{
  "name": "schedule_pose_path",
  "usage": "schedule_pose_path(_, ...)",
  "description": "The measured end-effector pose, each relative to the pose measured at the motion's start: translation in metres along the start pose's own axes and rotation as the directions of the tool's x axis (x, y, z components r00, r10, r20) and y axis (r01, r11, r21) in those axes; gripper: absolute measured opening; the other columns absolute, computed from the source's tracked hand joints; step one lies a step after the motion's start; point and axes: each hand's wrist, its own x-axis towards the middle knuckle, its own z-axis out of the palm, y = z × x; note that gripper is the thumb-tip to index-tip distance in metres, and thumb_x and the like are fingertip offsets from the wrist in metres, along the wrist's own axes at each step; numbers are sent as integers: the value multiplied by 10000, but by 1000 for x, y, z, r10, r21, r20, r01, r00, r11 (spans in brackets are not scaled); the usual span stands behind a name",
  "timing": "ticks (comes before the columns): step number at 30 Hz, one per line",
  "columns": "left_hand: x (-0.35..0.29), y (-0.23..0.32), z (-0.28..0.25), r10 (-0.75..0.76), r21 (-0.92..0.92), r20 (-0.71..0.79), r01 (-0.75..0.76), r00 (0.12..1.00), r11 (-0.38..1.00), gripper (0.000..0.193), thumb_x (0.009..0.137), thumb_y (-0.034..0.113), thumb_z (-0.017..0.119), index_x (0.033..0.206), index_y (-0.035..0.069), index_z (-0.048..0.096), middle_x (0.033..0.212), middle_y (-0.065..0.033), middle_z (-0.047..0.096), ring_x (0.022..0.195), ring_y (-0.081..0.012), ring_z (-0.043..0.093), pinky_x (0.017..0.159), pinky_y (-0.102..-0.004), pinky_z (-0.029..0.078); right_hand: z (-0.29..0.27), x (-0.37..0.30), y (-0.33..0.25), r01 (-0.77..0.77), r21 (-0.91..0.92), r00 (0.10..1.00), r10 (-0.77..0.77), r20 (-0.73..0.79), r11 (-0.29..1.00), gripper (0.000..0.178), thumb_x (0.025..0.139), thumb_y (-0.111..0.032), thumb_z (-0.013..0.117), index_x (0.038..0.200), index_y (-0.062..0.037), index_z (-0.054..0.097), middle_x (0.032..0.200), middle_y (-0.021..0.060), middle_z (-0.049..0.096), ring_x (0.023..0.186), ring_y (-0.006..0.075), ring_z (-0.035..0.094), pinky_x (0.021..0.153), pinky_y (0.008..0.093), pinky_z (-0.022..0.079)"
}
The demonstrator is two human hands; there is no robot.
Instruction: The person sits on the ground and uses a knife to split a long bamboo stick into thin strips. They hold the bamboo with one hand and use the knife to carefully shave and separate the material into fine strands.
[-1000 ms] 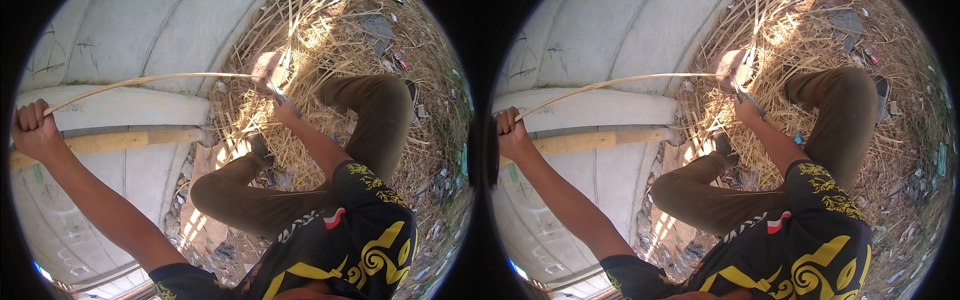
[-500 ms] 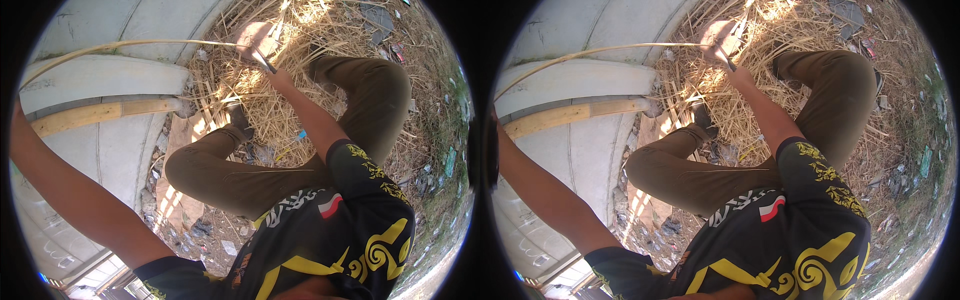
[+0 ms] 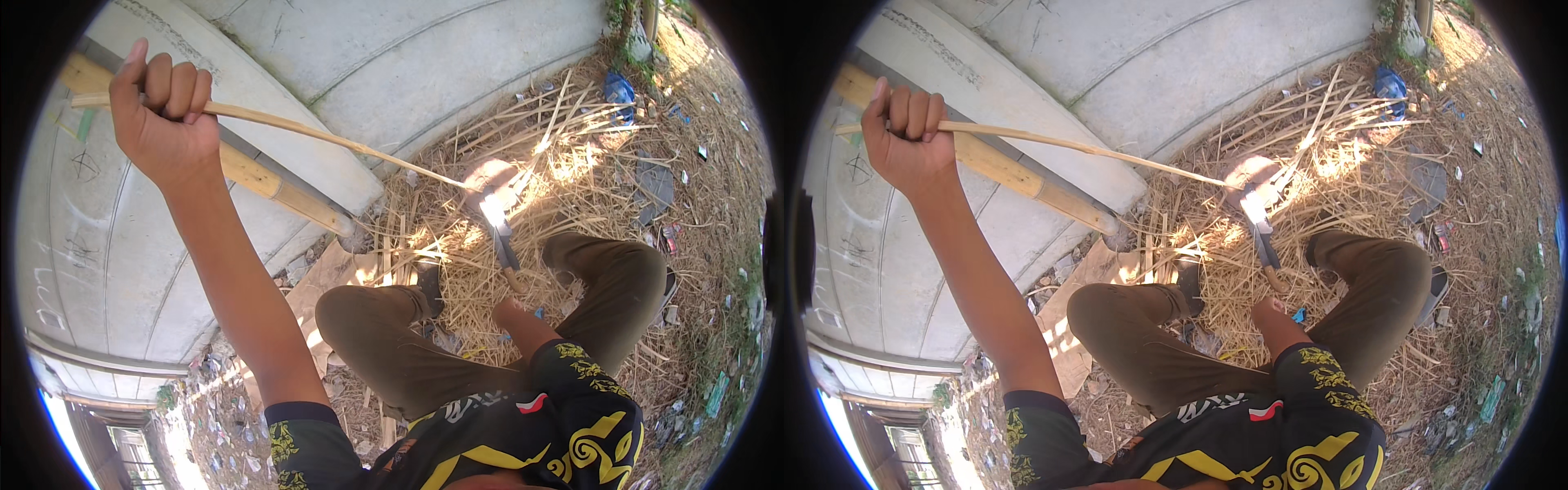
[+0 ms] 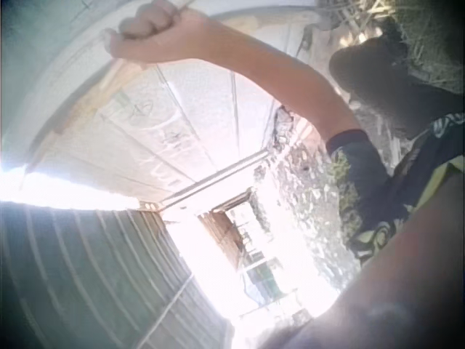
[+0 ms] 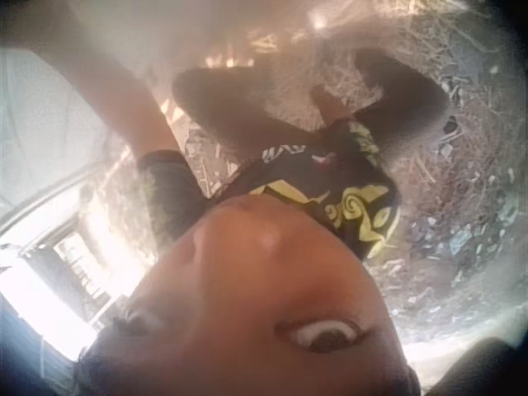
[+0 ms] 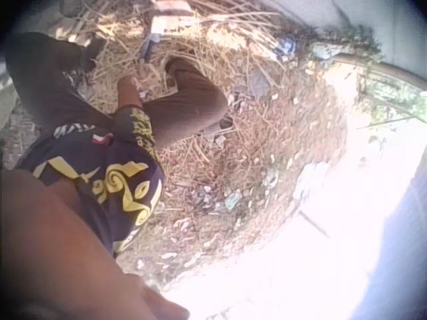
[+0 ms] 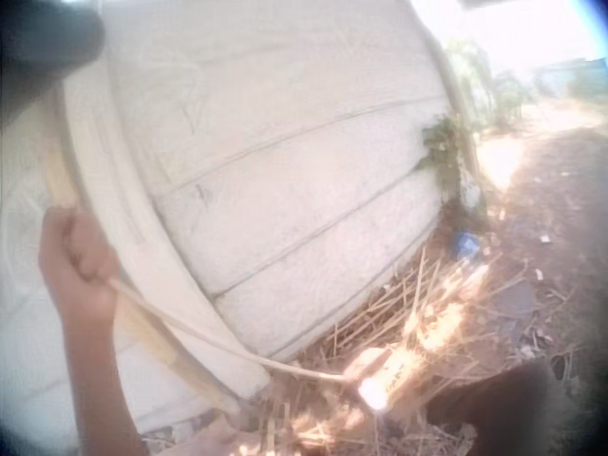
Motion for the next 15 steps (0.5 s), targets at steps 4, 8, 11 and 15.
schedule_pose_path(4, -92, 72, -50, 29, 8, -4, -29, 1000, 1000, 361, 1002, 148, 551, 730, 171, 317, 512, 66, 197, 403, -55, 121, 390, -266, 132, -2, -19, -46, 221, -189, 952, -254, -170, 957, 299, 784, -215, 815, 1063, -109, 794, 1041, 89, 773, 972, 328, 741, 707, 495, 559)
schedule_pose_path(8, -165, 79, -69, 193, -237, 118, -161, 974, 958, 218, 1038, 106, 482, 841, 120, 391, 473, 52, 279, 370, -32, 150, 326, -254, 91, 10, -61, 4, 346, -97, 883, -359, -301, 933, 313, 879, -202, 691, 1157, -71, 750, 1171, 141, 728, 1086, 367, 696, 849, 525, 542)
schedule_pose_path(11, -226, 106, -72, 261, -187, 8, -255, 965, 949, 173, 1036, 96, 477, 871, 100, 423, 464, 50, 270, 370, -23, 155, 325, -250, 89, -13, -120, -7, 345, -106, 917, -359, -172, 933, 327, 920, -170, 649, 1210, -42, 731, 1278, 149, 697, 1171, 368, 667, 920, 537, 522)
schedule_pose_path(15, -291, 115, -80, 269, -76, -137, -281, 953, 957, 233, 1056, 142, 460, 840, 131, 375, 468, 45, 251, 367, -39, 154, 349, -258, 132, -15, -118, -3, 313, -64, 930, -319, -181, 948, 324, 915, -162, 648, 1205, -45, 733, 1274, 149, 698, 1170, 366, 667, 922, 538, 521)
